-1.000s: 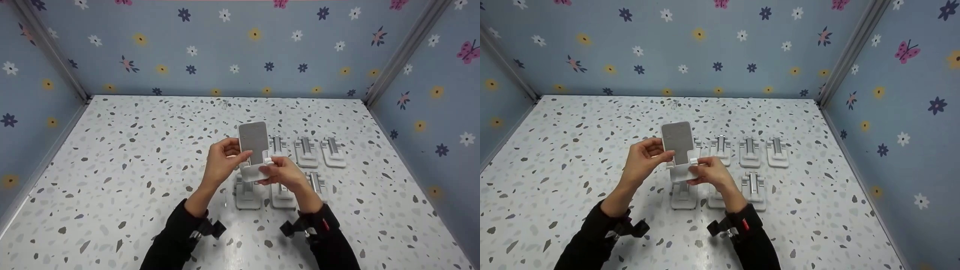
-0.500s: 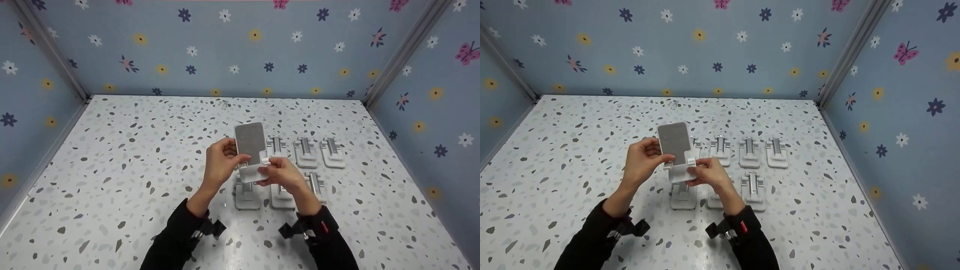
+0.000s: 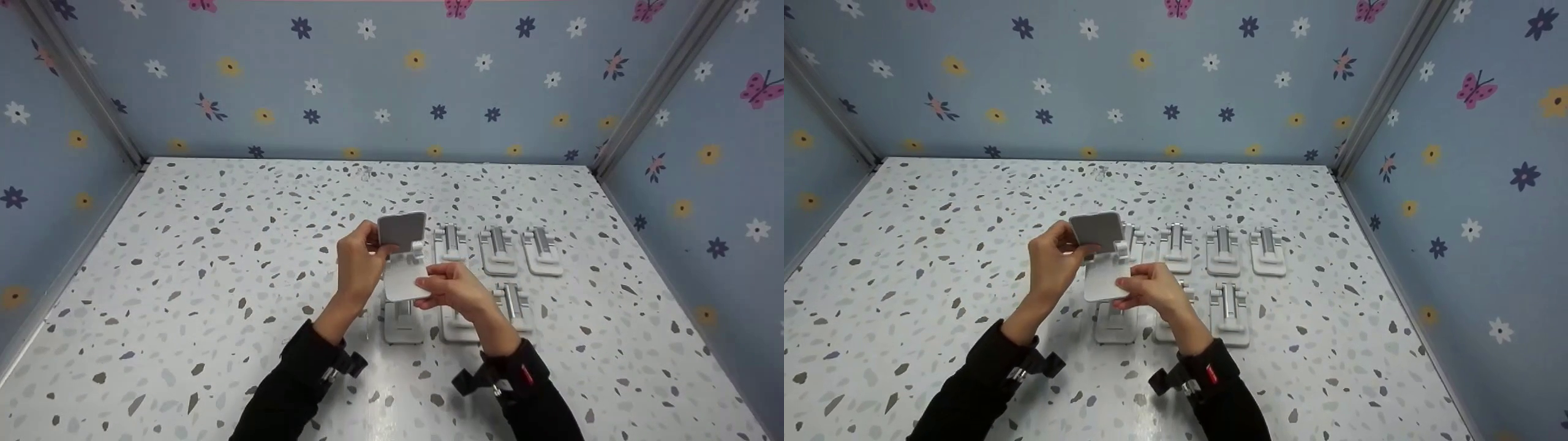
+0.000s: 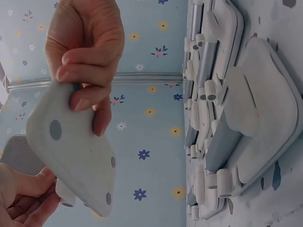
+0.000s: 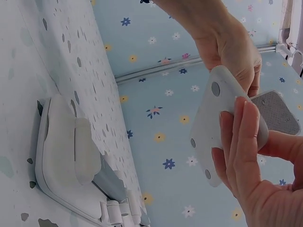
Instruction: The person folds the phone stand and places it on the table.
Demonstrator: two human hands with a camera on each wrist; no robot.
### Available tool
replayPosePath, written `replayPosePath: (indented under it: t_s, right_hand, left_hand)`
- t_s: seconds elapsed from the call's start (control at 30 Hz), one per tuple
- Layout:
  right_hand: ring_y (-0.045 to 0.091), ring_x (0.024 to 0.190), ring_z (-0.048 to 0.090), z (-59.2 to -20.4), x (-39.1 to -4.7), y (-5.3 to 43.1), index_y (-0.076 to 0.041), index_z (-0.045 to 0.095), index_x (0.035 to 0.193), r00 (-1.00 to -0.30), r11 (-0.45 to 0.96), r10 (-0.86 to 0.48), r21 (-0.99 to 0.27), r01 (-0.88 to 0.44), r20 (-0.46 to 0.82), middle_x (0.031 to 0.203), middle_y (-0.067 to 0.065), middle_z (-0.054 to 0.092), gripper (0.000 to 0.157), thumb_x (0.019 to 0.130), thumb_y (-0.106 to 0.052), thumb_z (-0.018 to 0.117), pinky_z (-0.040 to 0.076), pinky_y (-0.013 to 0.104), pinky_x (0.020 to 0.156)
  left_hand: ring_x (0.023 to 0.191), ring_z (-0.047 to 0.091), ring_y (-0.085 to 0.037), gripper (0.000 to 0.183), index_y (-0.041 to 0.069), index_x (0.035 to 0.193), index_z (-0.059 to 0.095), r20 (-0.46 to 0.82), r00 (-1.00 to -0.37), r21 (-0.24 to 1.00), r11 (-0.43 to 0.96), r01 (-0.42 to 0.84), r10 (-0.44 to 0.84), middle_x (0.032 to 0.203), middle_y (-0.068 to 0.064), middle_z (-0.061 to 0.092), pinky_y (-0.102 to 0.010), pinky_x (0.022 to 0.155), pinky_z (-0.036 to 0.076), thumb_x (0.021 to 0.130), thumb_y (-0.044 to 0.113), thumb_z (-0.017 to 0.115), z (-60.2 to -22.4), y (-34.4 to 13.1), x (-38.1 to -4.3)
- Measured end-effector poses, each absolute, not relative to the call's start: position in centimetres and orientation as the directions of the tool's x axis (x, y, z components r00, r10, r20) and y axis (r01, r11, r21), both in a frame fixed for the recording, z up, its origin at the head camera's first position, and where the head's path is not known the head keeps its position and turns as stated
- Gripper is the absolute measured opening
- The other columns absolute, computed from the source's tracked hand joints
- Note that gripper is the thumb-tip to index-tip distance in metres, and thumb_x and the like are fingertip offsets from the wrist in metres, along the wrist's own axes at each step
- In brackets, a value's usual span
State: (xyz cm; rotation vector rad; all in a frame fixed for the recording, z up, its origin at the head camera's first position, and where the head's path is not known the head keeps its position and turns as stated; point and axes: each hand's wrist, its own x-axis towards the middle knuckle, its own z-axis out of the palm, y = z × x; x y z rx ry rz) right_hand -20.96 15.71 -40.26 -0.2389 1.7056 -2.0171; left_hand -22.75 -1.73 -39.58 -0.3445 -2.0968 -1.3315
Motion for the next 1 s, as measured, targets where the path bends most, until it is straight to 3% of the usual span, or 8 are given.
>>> replayPosePath:
  t_s: [0.2,0.37,0.67,0.8,1.0]
  right_hand:
    - [0.021,0.06,0.063,-40.4,-20.9,15.5,0.009,0.051,0.091,-0.865,-0.096,-0.47,-0.964,0.248,-0.176,0.076,0.01,0.06,0.009,0.084,0.003,0.052,0.053,0.028,0.058]
    - [0.021,0.06,0.063,-40.4,-20.9,15.5,0.007,0.052,0.088,-0.877,-0.102,-0.44,-0.959,0.264,-0.195,0.076,0.01,0.057,0.006,0.084,0.003,0.052,0.053,0.028,0.058]
    - [0.022,0.06,0.063,-40.5,-21.0,15.7,0.012,0.05,0.093,-0.896,-0.132,-0.399,-0.955,0.266,-0.195,0.078,0.011,0.06,0.012,0.084,0.004,0.051,0.053,0.027,0.058]
    - [0.021,0.059,0.063,-40.4,-21.1,15.6,0.008,0.046,0.09,-0.9,-0.141,-0.389,-0.952,0.271,-0.198,0.077,0.01,0.057,0.008,0.084,0.004,0.051,0.053,0.027,0.057]
    - [0.022,0.056,0.063,-40.5,-21.0,15.5,0.003,0.048,0.079,-0.905,-0.151,-0.382,-0.954,0.259,-0.185,0.073,0.009,0.056,0.006,0.084,0.005,0.051,0.053,0.029,0.055]
  left_hand:
    - [0.063,0.059,-0.016,0.021,0.0,0.072,0.054,0.698,-0.708,0.646,0.524,0.555,-0.109,0.066,-0.008,0.059,-0.022,0.056,0.05,0.066,-0.005,0.073,-40.2,-1.9,-23.6]
    - [0.064,0.058,-0.017,0.022,0.0,0.075,0.054,0.701,-0.71,0.622,0.545,0.562,-0.068,0.068,-0.008,0.058,-0.024,0.058,0.049,0.067,-0.002,0.074,-40.2,-2.0,-23.7]
    - [0.087,0.057,-0.021,0.041,-0.003,0.104,0.057,0.727,-0.685,0.551,0.566,0.613,0.034,0.093,-0.012,0.059,-0.03,0.076,0.048,0.069,0.01,0.074,-37.4,-2.4,-22.3]
    - [0.087,0.057,-0.021,0.03,-0.001,0.1,0.061,0.748,-0.66,0.514,0.572,0.639,0.064,0.092,-0.01,0.059,-0.03,0.075,0.047,0.075,0.012,0.069,-36.1,-2.4,-21.8]
    - [0.074,0.058,-0.019,0.012,-0.002,0.088,0.065,0.791,-0.611,0.478,0.591,0.649,0.03,0.081,-0.009,0.059,-0.027,0.064,0.049,0.076,-0.006,0.063,-36.0,-2.3,-21.9]
